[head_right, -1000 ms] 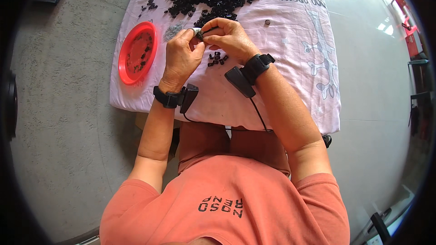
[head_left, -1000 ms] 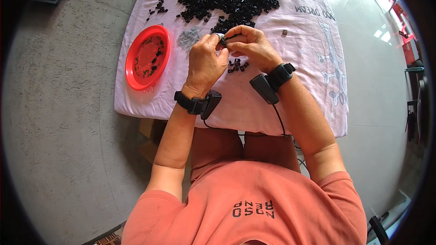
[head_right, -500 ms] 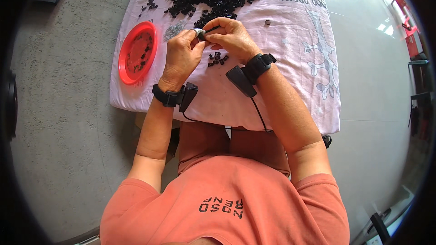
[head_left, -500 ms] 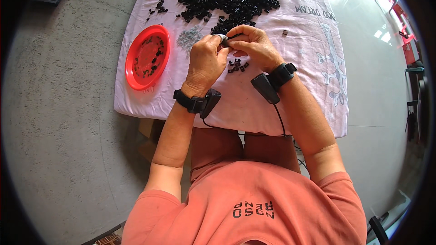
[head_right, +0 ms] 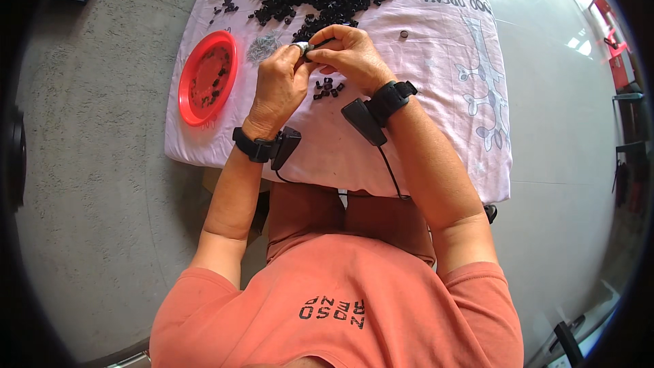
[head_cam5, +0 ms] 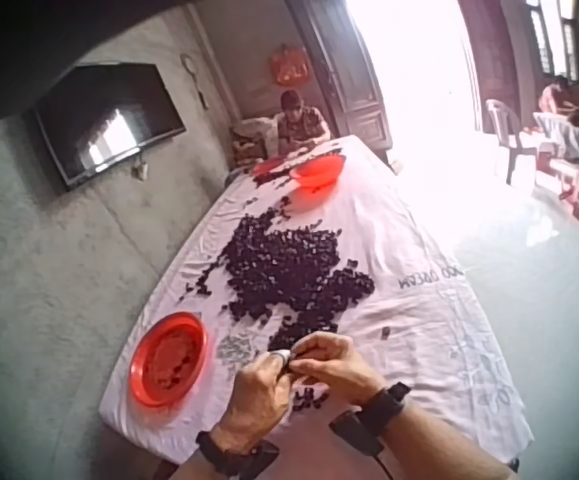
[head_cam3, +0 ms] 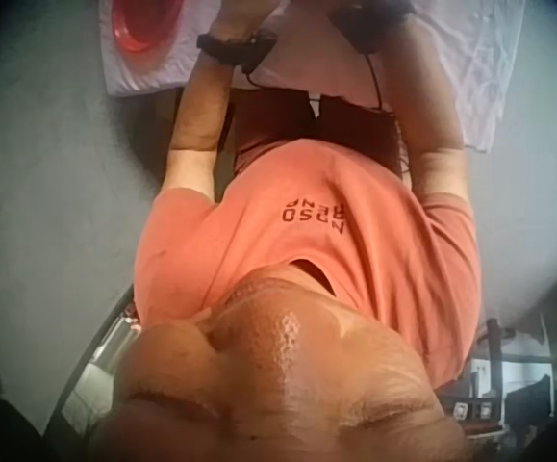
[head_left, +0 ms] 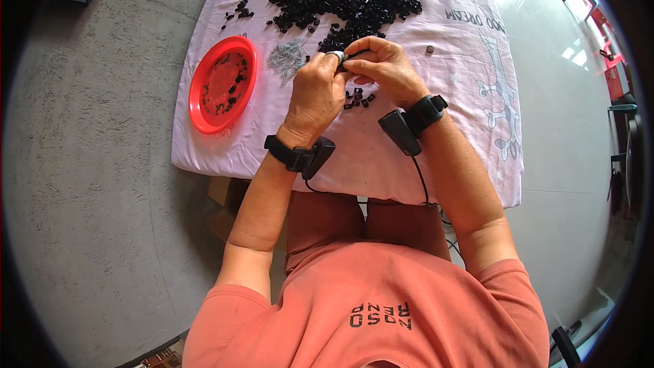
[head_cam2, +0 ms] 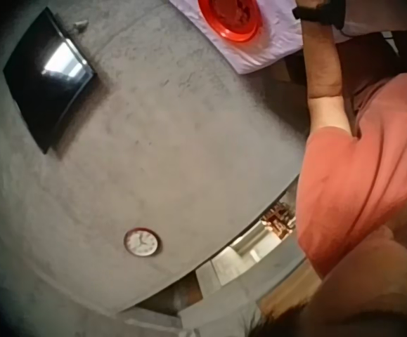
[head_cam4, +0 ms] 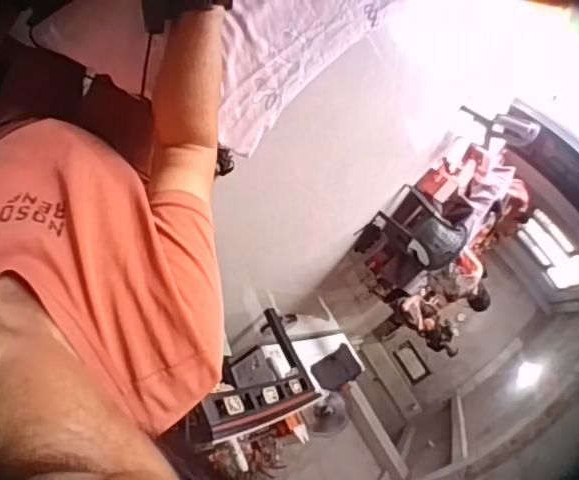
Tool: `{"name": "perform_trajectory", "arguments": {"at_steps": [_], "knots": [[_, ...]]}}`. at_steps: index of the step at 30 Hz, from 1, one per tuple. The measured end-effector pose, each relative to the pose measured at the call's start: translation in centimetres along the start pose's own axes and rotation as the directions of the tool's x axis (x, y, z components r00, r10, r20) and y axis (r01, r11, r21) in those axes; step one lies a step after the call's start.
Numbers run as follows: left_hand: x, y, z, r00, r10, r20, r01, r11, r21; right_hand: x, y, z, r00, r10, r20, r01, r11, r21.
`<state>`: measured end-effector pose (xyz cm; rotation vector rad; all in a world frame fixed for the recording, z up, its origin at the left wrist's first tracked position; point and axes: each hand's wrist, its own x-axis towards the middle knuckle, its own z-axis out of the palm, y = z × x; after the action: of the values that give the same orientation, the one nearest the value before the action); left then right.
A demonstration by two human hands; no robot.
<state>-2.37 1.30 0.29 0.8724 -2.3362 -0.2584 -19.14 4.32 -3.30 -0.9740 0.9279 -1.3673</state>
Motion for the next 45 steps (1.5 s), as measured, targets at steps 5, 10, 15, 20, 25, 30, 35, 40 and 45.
{"name": "perform_trajectory", "arguments": {"at_steps": [5, 10, 15, 20, 25, 30, 35, 40, 45], "knots": [[-0.3, 0.0, 0.1, 1.0, -0.005, 0.017, 0.005, 1.0, -0.01, -0.1, -0.3, 0.2, 1.0, -0.005, -0.003, 0.004, 0.994, -0.112], [0.0, -0.3, -0.6, 1.0, 0.003, 0.005, -0.003, 1.0, -0.016, 0.0, 0.3, 0.2, 1.0, -0.014, 0.022, 0.015, 0.999, -0.048], [0.3, -0.2, -1.5, 0.998, -0.06, 0.007, 0.06, 0.998, 0.003, -0.2, 0.1, 0.2, 0.999, 0.024, 0.048, -0.024, 1.0, 0.004], [0.0, -0.1, -1.0, 0.999, -0.026, -0.033, 0.027, 0.999, 0.027, -0.3, -0.3, 0.3, 0.996, 0.049, 0.077, -0.05, 0.999, 0.006], [-0.1, 0.1, -1.1, 0.997, -0.042, -0.068, 0.039, 0.999, -0.035, -0.2, -0.2, 0.1, 0.994, 0.029, 0.105, -0.034, 0.998, 0.055], [-0.2, 0.5, -1.4, 0.993, -0.104, -0.054, 0.098, 0.989, -0.11, 0.0, 0.2, -0.1, 0.995, 0.025, 0.097, -0.029, 0.998, 0.049], [-0.9, -0.3, -1.4, 0.99, -0.136, -0.029, 0.134, 0.989, -0.053, 0.1, 0.1, -0.4, 0.995, 0.011, 0.096, -0.017, 0.998, 0.068], [-1.5, -0.7, -1.4, 0.977, -0.208, -0.034, 0.204, 0.973, -0.11, -0.1, -0.4, -0.4, 0.998, 0.031, 0.055, -0.035, 0.997, 0.066], [-3.2, -1.6, -1.0, 0.97, -0.244, 0.012, 0.243, 0.96, -0.141, 0.0, 0.0, -0.7, 0.999, 0.03, 0.045, -0.032, 0.999, 0.036]]}}
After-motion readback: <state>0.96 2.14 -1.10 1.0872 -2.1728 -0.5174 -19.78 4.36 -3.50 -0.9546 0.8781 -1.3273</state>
